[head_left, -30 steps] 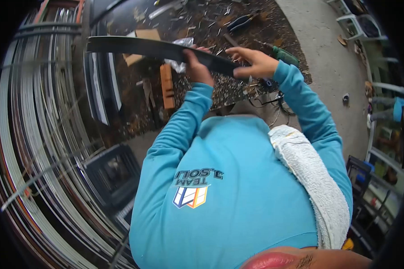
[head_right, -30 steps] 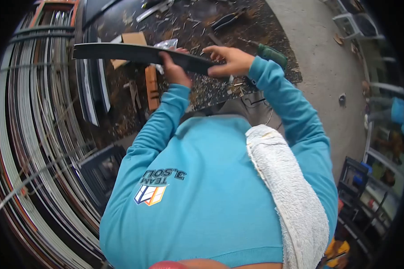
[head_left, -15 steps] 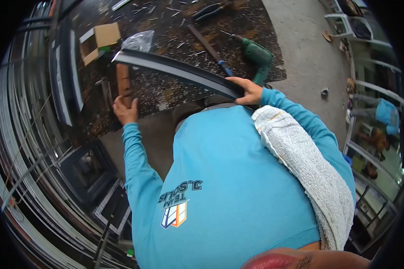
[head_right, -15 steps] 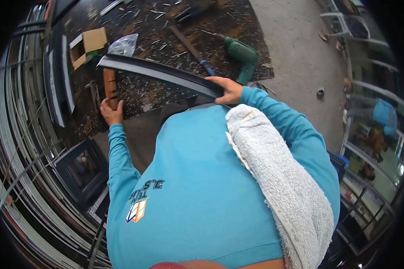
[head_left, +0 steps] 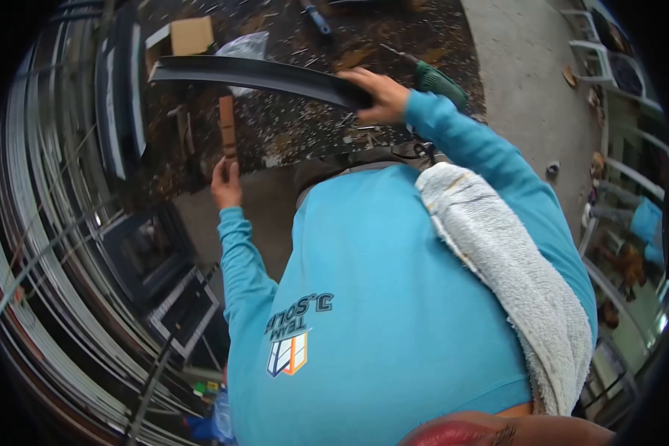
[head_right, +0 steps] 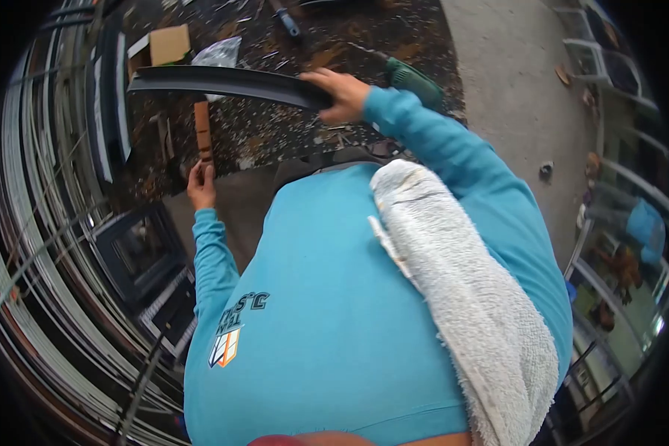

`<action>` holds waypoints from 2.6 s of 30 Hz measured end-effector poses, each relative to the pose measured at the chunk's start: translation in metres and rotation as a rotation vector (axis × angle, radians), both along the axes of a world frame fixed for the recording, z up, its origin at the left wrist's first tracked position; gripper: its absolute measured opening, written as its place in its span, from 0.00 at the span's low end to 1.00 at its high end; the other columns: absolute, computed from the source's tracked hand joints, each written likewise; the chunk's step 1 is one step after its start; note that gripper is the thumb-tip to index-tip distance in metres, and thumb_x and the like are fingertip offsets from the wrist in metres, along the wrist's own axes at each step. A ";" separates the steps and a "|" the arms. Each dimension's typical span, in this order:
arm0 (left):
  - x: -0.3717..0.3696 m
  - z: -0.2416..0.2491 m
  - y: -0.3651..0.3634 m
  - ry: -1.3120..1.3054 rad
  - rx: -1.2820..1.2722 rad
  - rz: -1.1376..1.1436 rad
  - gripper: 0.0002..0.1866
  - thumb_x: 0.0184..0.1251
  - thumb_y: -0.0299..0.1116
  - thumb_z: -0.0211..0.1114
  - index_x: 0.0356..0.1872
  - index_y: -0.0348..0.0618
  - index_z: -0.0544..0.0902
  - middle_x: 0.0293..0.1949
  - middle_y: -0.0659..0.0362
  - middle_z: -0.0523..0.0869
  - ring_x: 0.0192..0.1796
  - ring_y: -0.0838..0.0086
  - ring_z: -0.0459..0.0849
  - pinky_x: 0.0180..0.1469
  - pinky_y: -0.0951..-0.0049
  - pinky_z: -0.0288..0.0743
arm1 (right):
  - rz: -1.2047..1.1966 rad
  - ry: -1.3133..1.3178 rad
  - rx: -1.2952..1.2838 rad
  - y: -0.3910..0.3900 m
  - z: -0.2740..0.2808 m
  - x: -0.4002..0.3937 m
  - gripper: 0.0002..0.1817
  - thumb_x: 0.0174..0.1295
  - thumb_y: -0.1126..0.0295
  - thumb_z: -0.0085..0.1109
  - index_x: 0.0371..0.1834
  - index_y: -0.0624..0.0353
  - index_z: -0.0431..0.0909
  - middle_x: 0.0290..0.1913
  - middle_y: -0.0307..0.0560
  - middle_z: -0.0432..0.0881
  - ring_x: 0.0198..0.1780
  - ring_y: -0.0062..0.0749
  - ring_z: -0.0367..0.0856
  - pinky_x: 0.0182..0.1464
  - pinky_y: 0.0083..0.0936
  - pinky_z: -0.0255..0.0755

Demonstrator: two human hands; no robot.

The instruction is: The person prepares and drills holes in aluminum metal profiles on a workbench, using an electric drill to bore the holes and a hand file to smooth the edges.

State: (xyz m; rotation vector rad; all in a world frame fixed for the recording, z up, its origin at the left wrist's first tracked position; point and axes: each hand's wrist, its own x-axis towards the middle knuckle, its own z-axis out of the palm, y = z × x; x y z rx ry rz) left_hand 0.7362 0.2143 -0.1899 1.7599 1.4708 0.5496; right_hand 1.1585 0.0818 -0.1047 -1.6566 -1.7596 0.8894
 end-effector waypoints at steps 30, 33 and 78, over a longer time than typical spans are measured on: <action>0.067 0.082 -0.015 0.349 0.650 -0.140 0.32 0.52 0.41 0.75 0.58 0.42 0.74 0.51 0.49 0.75 0.56 0.54 0.73 0.60 0.56 0.66 | -0.211 -0.359 -0.033 -0.087 0.008 0.011 0.47 0.45 0.66 0.71 0.71 0.49 0.58 0.63 0.58 0.65 0.65 0.55 0.62 0.69 0.44 0.56; 0.110 0.097 -0.011 0.436 0.575 -0.570 0.43 0.43 0.43 0.78 0.64 0.47 0.70 0.60 0.52 0.71 0.67 0.54 0.63 0.70 0.52 0.52 | -0.755 -0.468 0.052 -0.124 -0.003 0.054 0.45 0.47 0.64 0.68 0.70 0.54 0.56 0.63 0.60 0.63 0.64 0.57 0.61 0.67 0.45 0.56; 0.087 0.017 0.099 -0.225 0.268 -0.829 0.30 0.39 0.40 0.81 0.49 0.51 0.81 0.55 0.57 0.76 0.61 0.59 0.70 0.63 0.59 0.63 | -0.122 0.131 -0.520 0.074 0.188 -0.145 0.44 0.43 0.73 0.68 0.70 0.60 0.62 0.54 0.59 0.80 0.54 0.48 0.81 0.58 0.36 0.73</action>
